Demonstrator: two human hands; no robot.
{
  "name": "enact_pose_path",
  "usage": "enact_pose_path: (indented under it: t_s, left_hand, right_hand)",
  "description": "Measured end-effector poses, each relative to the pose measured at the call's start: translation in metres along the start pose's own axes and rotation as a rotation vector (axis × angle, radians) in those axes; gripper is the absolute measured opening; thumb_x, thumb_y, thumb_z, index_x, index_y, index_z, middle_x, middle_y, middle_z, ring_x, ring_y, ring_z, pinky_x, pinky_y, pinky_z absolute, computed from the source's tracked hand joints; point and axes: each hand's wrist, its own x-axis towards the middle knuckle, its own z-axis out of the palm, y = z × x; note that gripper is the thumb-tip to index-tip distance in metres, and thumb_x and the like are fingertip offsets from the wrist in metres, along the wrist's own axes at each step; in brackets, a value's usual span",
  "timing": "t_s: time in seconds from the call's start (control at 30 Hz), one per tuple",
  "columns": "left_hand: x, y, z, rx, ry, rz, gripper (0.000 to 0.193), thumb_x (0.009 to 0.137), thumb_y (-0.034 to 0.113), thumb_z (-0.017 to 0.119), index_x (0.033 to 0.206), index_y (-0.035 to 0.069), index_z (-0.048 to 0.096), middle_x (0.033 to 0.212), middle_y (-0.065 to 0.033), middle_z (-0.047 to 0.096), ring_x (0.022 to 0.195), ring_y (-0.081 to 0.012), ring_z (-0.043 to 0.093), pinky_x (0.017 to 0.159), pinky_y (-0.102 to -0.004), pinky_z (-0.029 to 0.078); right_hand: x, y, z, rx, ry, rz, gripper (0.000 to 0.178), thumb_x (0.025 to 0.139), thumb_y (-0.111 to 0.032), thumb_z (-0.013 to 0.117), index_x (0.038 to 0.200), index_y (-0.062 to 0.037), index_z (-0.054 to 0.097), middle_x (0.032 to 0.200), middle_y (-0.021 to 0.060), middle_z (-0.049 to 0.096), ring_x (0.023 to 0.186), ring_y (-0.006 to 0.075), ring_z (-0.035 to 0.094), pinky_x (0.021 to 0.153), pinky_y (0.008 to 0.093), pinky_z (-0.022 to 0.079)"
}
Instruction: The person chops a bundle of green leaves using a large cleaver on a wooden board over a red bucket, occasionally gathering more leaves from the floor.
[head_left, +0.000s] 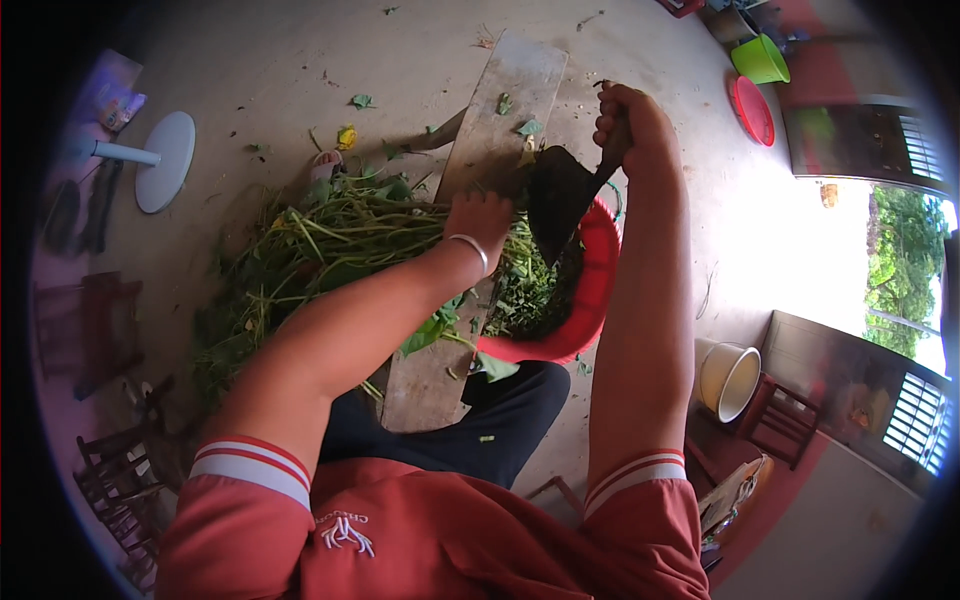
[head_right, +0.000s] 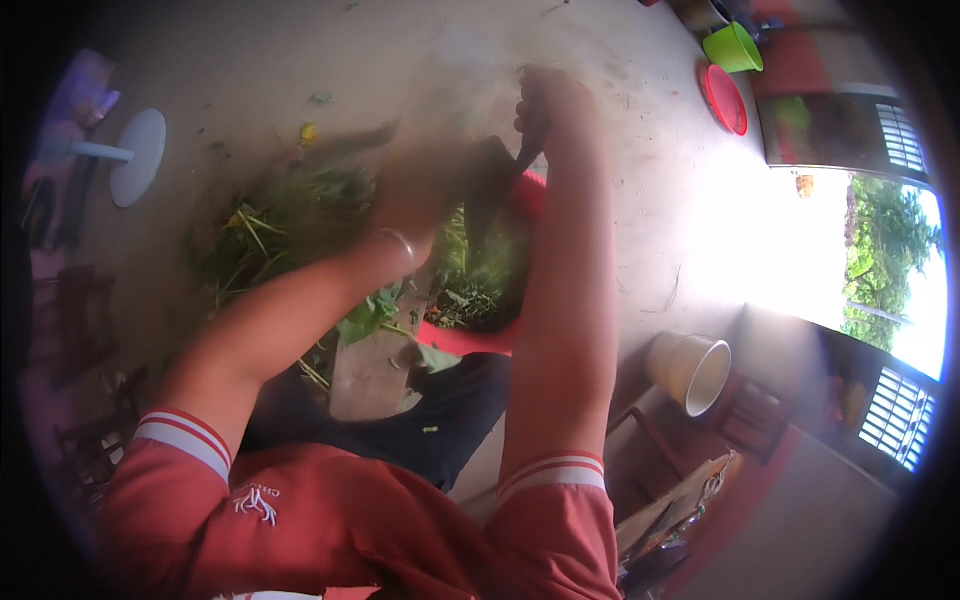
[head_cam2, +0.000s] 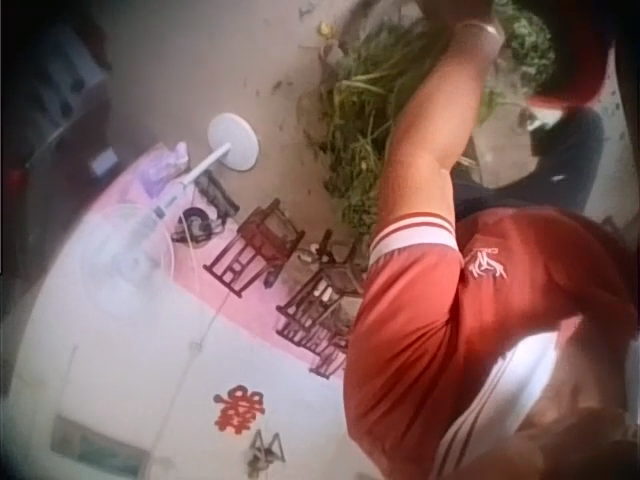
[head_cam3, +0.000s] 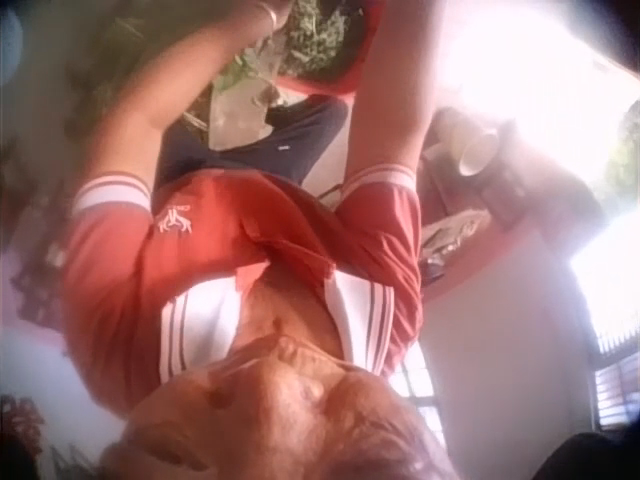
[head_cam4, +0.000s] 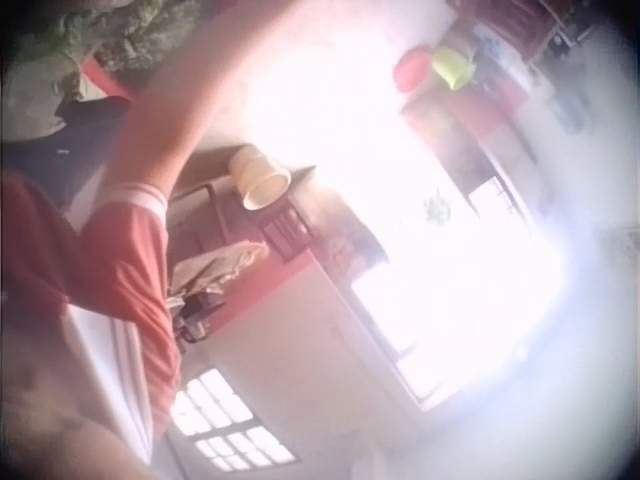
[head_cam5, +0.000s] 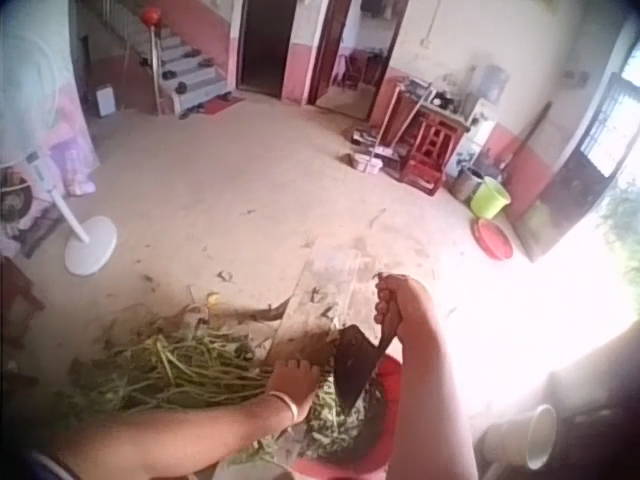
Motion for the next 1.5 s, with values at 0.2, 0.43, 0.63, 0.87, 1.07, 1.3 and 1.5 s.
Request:
enact_pose_path:
  t_s: [0.2,0.43,0.63,0.87,1.07,1.3,1.5]
  left_hand:
    - [0.001,0.006,0.0,0.047,-0.163,-0.06,0.038,0.079,0.021,0.073,0.113,0.013,0.059,0.108,-0.0084,0.062,0.108,-0.0279,0.06,0.089,-0.044,0.043]
    - [-0.001,-0.006,0.034,-0.071,0.034,0.059,0.034,0.087,0.024,0.063,0.118,0.01,0.058,0.113,-0.0119,0.062,0.107,-0.0279,0.062,0.09,-0.0464,0.048]
    - [0.013,-0.027,0.005,-0.009,-0.388,0.106,0.051,0.089,0.036,0.056,0.133,0.009,0.057,0.132,-0.0131,0.055,0.125,-0.0311,0.05,0.101,-0.05,0.043]
    - [-0.022,-0.035,-0.031,0.015,-0.231,0.044,0.052,0.079,0.037,0.066,0.124,0.012,0.056,0.122,-0.007,0.054,0.118,-0.0281,0.051,0.087,-0.0468,0.051]
    - [-0.032,-0.027,-0.021,-0.086,-0.093,-0.009,0.047,0.07,0.016,0.076,0.111,0.012,0.053,0.109,-0.0078,0.057,0.106,-0.03,0.058,0.082,-0.0434,0.05]
    - [-0.038,-0.032,-0.018,-0.058,-0.105,0.108,0.04,0.078,0.012,0.068,0.116,0.011,0.053,0.107,-0.0091,0.058,0.101,-0.0284,0.059,0.085,-0.0409,0.046]
    - [-0.043,-0.031,-0.019,-0.096,-0.181,0.222,0.049,0.072,0.018,0.077,0.115,0.01,0.055,0.107,-0.0098,0.059,0.1,-0.0294,0.058,0.086,-0.0417,0.044]
  right_hand:
    - [-0.118,0.102,0.029,-0.154,0.211,-0.353,0.01,0.092,-0.008,0.058,0.084,-0.0016,0.061,0.066,0.005,0.06,0.047,0.0124,0.055,0.043,0.0262,0.044]
    - [-0.166,0.134,0.064,-0.645,0.273,-0.903,0.041,0.088,-0.01,0.065,0.126,0.0021,0.057,0.121,0.0202,0.062,0.117,0.0321,0.058,0.106,0.0427,0.042]
    - [-0.098,0.211,0.095,-0.244,0.194,-0.477,0.067,0.103,-0.035,0.049,0.155,0.0019,0.029,0.156,0.023,0.038,0.144,0.0342,0.037,0.119,0.0381,0.027]
    - [-0.149,0.178,0.085,-0.491,0.137,-0.747,0.048,0.089,-0.002,0.063,0.136,0.0019,0.052,0.139,0.0243,0.055,0.132,0.0413,0.05,0.112,0.0459,0.038]
    - [-0.18,0.165,0.039,-0.664,0.662,-0.904,0.038,0.08,0.001,0.071,0.117,-0.0006,0.06,0.104,0.0108,0.066,0.1,0.0246,0.062,0.091,0.0367,0.05]
    - [-0.084,0.103,-0.006,-0.366,0.181,-0.538,0.019,0.094,-0.007,0.054,0.111,-0.0009,0.06,0.069,0.0035,0.059,0.056,0.0142,0.058,0.05,0.0253,0.046]
    - [0.029,-0.012,-0.032,-0.246,-0.321,-0.13,0.017,0.092,-0.019,0.066,0.1,-0.004,0.061,0.071,-0.001,0.054,0.062,0.0127,0.053,0.056,0.0304,0.046]
